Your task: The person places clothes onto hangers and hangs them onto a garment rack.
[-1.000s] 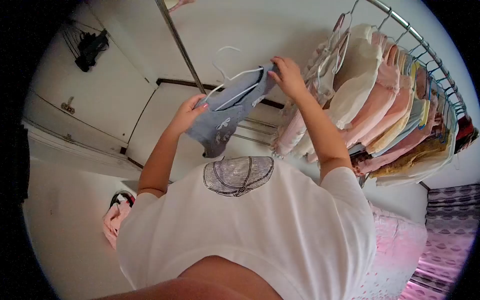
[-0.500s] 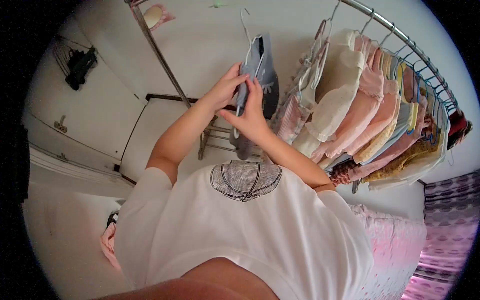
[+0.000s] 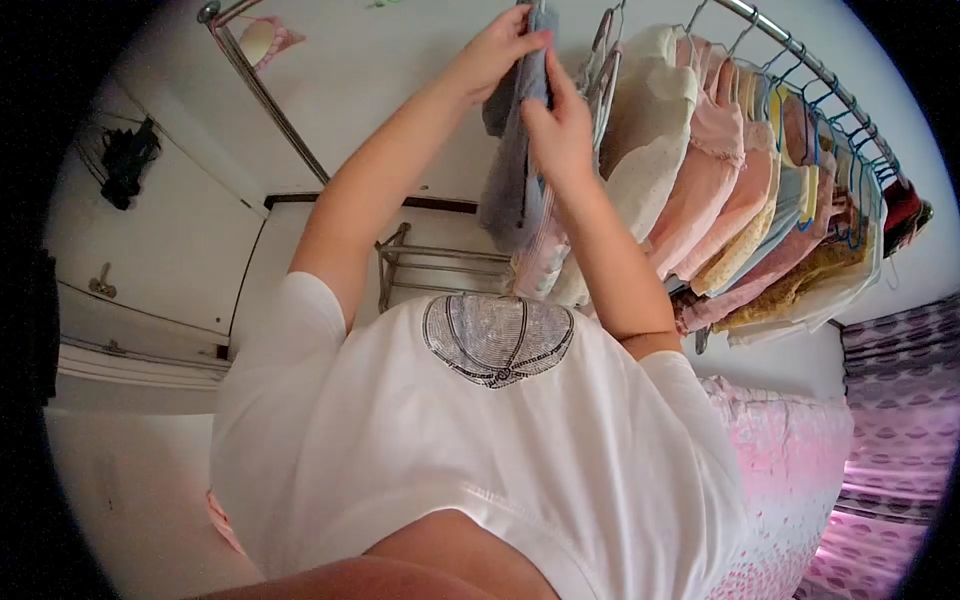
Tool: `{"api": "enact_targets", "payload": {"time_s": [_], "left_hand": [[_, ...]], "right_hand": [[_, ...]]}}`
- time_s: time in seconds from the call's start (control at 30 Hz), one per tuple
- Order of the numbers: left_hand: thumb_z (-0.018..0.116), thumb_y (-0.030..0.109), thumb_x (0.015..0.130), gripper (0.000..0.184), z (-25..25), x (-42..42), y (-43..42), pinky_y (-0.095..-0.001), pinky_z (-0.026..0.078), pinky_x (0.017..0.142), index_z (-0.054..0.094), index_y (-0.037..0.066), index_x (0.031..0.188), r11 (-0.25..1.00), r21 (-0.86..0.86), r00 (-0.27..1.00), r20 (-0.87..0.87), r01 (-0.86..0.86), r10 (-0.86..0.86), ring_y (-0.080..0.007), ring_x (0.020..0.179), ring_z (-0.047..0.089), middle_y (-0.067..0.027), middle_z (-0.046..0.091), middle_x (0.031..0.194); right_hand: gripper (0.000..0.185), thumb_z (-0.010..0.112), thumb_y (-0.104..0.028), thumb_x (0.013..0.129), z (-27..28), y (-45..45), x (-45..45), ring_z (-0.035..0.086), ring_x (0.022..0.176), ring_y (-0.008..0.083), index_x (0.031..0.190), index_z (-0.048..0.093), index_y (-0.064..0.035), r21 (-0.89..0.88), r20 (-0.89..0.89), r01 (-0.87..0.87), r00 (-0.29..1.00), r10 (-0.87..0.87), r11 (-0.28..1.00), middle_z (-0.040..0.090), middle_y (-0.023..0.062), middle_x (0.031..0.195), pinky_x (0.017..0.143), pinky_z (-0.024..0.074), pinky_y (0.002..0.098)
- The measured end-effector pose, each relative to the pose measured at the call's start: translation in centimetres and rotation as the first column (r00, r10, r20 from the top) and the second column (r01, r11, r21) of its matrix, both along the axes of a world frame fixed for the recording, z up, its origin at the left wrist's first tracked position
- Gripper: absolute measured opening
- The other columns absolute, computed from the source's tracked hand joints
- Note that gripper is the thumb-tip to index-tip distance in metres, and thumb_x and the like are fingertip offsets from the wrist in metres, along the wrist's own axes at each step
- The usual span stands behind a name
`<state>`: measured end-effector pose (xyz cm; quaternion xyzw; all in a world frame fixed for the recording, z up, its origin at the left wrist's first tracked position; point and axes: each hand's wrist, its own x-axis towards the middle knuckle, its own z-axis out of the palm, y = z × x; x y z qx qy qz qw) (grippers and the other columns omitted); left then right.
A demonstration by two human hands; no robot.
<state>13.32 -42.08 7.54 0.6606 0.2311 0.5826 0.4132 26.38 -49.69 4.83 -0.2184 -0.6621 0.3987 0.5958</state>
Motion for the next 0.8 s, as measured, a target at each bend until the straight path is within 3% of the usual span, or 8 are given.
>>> {"api": "enact_targets", "payload": {"time_s": [0.1,0.17,0.23,0.43,0.6,0.7,0.73,0.8], "left_hand": [[0.049,0.004,0.084,0.037,2.1,1.4,0.4,-0.0270,0.037,0.087,0.038,0.000,0.120,0.995,0.012,0.983,0.158,0.095,-0.096,-0.0148,0.101,0.045,-0.0071,0.048,0.109],[0.051,0.003,0.082,0.042,2.0,1.6,2.3,-0.0279,0.037,0.088,0.037,0.000,0.121,0.995,0.022,0.981,0.168,0.094,-0.097,-0.0159,0.103,0.045,-0.0081,0.048,0.112],[0.053,0.001,0.080,0.050,2.4,1.8,3.0,-0.0291,0.037,0.091,0.033,0.000,0.126,0.994,-0.020,0.974,0.201,0.108,-0.102,-0.0181,0.108,0.044,-0.0106,0.046,0.118],[0.059,0.016,0.081,0.053,2.1,2.8,2.7,-0.0267,0.039,0.086,0.035,-0.003,0.125,0.997,-0.062,0.974,0.215,-0.056,0.068,-0.0147,0.102,0.048,-0.0088,0.050,0.112],[0.059,0.016,0.080,0.055,1.2,2.9,1.6,-0.0287,0.039,0.088,0.035,-0.004,0.126,0.998,-0.063,0.964,0.267,0.015,0.003,-0.0176,0.103,0.049,-0.0124,0.049,0.114],[0.059,0.016,0.080,0.055,-0.1,3.3,1.3,-0.0290,0.039,0.087,0.035,-0.004,0.126,0.994,-0.097,0.969,0.233,-0.055,0.076,-0.0182,0.103,0.049,-0.0130,0.049,0.114],[0.059,0.016,0.080,0.055,-0.4,3.4,1.1,-0.0290,0.039,0.087,0.035,-0.004,0.125,0.990,-0.117,0.971,0.215,-0.084,0.108,-0.0184,0.103,0.049,-0.0131,0.049,0.114],[0.059,0.016,0.080,0.055,-1.5,3.4,1.3,-0.0291,0.039,0.087,0.035,-0.003,0.126,0.987,-0.115,0.974,0.179,-0.116,0.135,-0.0183,0.102,0.049,-0.0133,0.049,0.114]], "right_hand": [[0.056,0.047,-0.001,0.075,1.6,2.1,0.4,0.050,0.094,0.0120,0.128,0.032,0.0075,0.016,-0.005,0.024,1.000,-0.024,1.000,0.052,0.0111,0.111,0.081,0.0393,0.0207],[0.055,0.047,-0.001,0.075,2.2,3.6,0.5,0.051,0.092,0.0115,0.127,0.034,0.0075,0.043,0.046,0.076,0.996,-0.078,0.996,0.054,0.0109,0.108,0.079,0.0398,0.0207],[0.053,0.048,-0.003,0.074,2.5,4.5,0.0,0.052,0.089,0.0114,0.125,0.037,0.0070,0.066,-0.062,0.050,0.997,-0.046,0.997,0.056,0.0107,0.104,0.077,0.0410,0.0210],[0.053,0.048,-0.004,0.074,3.0,7.3,0.0,0.053,0.091,0.0130,0.124,0.038,0.0066,0.022,-0.013,0.100,0.995,-0.099,0.995,0.056,0.0120,0.105,0.079,0.0409,0.0221],[0.053,0.048,-0.004,0.074,2.0,8.1,-0.2,0.052,0.100,0.0164,0.125,0.036,0.0086,0.037,-0.037,0.136,0.990,-0.134,0.990,0.054,0.0153,0.112,0.085,0.0393,0.0242],[0.053,0.048,0.001,0.075,0.8,8.5,0.0,0.051,0.083,0.0098,0.126,0.035,0.0087,0.101,0.009,0.216,0.976,-0.218,0.971,0.054,0.0077,0.102,0.070,0.0418,0.0195],[0.053,0.048,0.000,0.075,1.1,7.4,0.3,0.050,0.079,0.0092,0.126,0.035,0.0081,-0.017,0.011,0.163,0.987,-0.163,0.987,0.054,0.0069,0.099,0.067,0.0414,0.0194],[0.054,0.048,0.000,0.074,0.4,7.5,0.3,0.049,0.078,0.0087,0.126,0.035,0.0077,-0.054,0.035,0.142,0.990,-0.140,0.988,0.054,0.0065,0.096,0.066,0.0408,0.0191]]}}
